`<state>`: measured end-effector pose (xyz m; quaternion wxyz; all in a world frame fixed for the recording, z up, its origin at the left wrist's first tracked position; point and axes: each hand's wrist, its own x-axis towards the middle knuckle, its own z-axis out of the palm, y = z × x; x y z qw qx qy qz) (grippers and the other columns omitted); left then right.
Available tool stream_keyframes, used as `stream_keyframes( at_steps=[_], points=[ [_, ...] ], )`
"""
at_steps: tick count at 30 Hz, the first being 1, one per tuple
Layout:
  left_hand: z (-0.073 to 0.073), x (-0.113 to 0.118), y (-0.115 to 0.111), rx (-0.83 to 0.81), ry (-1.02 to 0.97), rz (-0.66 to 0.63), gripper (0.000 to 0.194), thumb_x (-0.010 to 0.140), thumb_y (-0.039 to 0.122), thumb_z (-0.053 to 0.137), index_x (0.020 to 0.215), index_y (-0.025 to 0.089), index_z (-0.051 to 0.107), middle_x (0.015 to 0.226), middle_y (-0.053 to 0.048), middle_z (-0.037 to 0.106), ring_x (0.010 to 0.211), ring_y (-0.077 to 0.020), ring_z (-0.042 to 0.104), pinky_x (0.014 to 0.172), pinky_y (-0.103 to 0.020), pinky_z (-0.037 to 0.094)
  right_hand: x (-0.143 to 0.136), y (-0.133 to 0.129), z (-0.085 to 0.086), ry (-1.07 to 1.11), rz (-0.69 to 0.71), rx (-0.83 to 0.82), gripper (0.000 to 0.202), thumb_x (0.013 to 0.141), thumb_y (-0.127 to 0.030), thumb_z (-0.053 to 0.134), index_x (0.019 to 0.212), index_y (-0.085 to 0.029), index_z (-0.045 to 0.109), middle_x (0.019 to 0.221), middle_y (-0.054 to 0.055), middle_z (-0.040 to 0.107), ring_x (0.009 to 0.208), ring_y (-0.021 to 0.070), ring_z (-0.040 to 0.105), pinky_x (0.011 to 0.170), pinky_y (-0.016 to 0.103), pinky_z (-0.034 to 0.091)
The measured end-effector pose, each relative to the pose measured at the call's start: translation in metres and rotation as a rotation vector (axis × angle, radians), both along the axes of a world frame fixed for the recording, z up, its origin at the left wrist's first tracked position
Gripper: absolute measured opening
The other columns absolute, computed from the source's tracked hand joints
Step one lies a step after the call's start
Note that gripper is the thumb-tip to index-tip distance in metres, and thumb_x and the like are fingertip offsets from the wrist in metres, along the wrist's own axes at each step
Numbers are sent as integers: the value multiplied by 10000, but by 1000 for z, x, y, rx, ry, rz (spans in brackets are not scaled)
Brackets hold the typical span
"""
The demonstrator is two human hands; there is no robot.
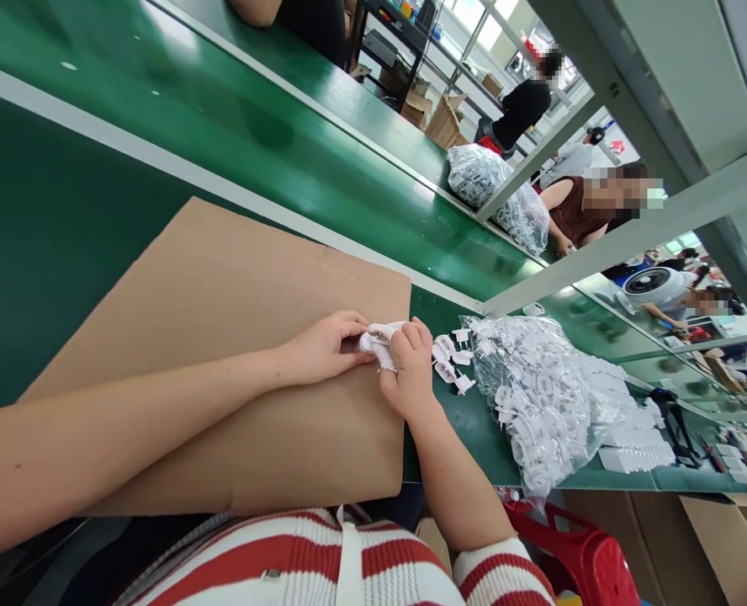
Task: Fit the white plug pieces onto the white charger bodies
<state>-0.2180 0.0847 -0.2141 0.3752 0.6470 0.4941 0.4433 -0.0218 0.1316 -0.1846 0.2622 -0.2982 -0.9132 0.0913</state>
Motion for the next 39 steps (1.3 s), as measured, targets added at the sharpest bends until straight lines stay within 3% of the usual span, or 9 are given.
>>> stream_keyframes(
  at_steps=[13,23,26,29,34,39],
  points=[
    [0,1,0,-14,-20,1,384,880,558,682,1001,199,744,1047,-78,669,991,-274,648,882,-404,537,-6,-6,5,-144,-100,88,234,777,-66,567,917,-249,606,932,20,580,1001,223,574,1248,464,223],
    [-4,6,-1,22,37,36,363,892,546,657,968,202,744,1037,-87,678,958,-280,672,868,-416,561,-8,-2,-17,-30,-145,0,188,774,-107,591,911,-229,634,924,39,553,965,236,557,1145,475,380],
    [-7,6,-2,114,74,49,320,941,487,620,1025,198,730,1099,-103,698,1007,-286,680,907,-426,575,-8,2,-23,191,-95,-150,333,870,-185,593,1198,-230,633,1040,60,595,1045,237,590,1121,474,443],
    [-9,6,-6,265,140,126,299,995,314,523,1225,205,680,1272,-113,672,1142,-274,670,983,-418,574,-8,4,-21,412,-17,-300,593,933,-317,644,1493,-261,458,1292,102,575,1161,227,615,1103,440,504],
    [-6,4,-14,606,291,259,372,1014,159,489,1360,223,611,1332,-104,657,1204,-247,659,1023,-396,577,-5,1,-10,463,168,-184,457,959,-303,681,1403,-308,574,1318,91,617,1268,234,610,1118,418,517],
    [0,3,-15,739,330,268,440,1003,108,509,1414,249,581,1311,-101,665,1199,-239,666,1028,-378,582,-6,-3,-7,490,178,-54,451,966,-254,646,1409,-306,576,1319,92,654,1244,238,638,1074,425,544]
  ],
)
